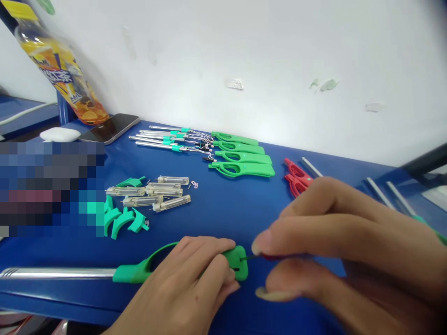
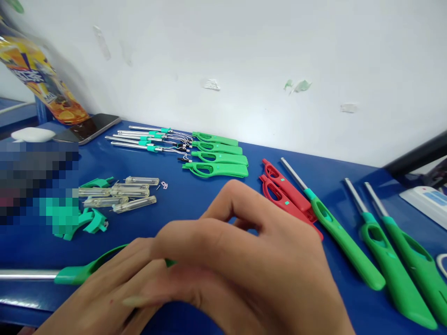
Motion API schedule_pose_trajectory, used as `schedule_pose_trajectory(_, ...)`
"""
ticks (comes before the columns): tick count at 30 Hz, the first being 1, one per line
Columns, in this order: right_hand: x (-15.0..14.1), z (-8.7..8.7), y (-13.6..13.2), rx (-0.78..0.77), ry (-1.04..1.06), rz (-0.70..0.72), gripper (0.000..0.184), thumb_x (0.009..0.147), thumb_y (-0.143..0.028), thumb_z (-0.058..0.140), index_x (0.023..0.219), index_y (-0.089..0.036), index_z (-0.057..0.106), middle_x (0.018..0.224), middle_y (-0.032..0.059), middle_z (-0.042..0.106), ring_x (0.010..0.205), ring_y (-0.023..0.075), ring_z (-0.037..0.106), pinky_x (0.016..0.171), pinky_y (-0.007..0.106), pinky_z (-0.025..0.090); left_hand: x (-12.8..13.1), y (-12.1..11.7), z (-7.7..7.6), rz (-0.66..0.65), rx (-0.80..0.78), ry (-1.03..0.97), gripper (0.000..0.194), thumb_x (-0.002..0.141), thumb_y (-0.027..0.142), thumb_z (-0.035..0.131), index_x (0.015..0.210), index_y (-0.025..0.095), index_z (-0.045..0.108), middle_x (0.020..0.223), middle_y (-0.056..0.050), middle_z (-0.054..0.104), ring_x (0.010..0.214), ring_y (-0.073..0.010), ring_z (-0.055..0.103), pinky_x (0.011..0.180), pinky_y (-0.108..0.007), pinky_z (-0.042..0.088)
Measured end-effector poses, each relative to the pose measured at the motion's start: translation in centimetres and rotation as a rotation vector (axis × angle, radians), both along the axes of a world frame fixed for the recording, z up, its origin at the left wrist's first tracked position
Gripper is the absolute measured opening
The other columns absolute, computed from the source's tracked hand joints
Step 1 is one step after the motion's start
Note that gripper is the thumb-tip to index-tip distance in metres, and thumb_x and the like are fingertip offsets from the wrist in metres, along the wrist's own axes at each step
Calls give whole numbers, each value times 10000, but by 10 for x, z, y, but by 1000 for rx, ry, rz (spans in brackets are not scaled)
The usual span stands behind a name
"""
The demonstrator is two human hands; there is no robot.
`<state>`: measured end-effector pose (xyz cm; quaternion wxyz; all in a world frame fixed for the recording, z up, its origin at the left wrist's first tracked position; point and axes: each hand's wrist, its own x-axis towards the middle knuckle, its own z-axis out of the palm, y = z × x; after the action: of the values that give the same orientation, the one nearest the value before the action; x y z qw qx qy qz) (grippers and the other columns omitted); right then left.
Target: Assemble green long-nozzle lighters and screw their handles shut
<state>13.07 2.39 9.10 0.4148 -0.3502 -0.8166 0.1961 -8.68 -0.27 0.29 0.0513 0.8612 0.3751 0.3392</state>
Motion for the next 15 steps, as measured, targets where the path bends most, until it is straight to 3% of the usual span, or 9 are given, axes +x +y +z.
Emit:
schedule_pose_trajectory(2, -2, -2, -2, 27, 49, -72, 202, 1000, -343, 663, 1152, -297, 788, 1045, 11, 781, 831, 177, 780, 704, 228, 661, -1, -1, 4, -23, -49, 42, 257, 1134, 211, 451, 976, 223, 654, 1145, -14, 784, 1093, -154, 745, 1016, -265, 576)
schedule_pose_trajectory(4, -3, -5, -4, 31, 80, -141, 292, 1031, -290, 592, 1264, -330, 764, 1178, -4, 791, 954, 199, 795, 783, 249, 673, -1, -2, 7, -14, -62, 31, 239, 1132, 200, 463, 986, 209, 652, 1143, -27, 780, 1095, -156, 745, 1011, -260, 583)
schedule_pose_trajectory(7, -3, -6, -5, -19, 6, -130, 437, 1008, -160, 596, 1329, -427, 723, 1092, -58, 814, 857, 156, 797, 709, 210, 657, 0, -2, 8, -6, -71, 5, 201, 1123, 203, 501, 994, 198, 656, 1162, -35, 773, 1091, -161, 744, 1010, -259, 592)
schedule_pose_trajectory(12, -5, 0, 0, 22, -30, -153, 258, 927, -122, 741, 1055, -338, 801, 877, -46, 771, 691, 115, 742, 562, 163, 584, 0, 0, 3, -18, -60, 1, 233, 1127, 200, 485, 983, 196, 669, 1131, -29, 784, 1065, -153, 752, 976, -242, 609)
schedule_pose_trajectory(15, -5, -1, 1, 33, -7, -163, 226, 955, -181, 725, 1090, -346, 800, 910, -33, 776, 704, 131, 745, 606, 181, 612, 0, 0, 4, -24, -51, -8, 235, 1125, 180, 481, 990, 188, 674, 1112, -35, 784, 1065, -158, 754, 979, -256, 610)
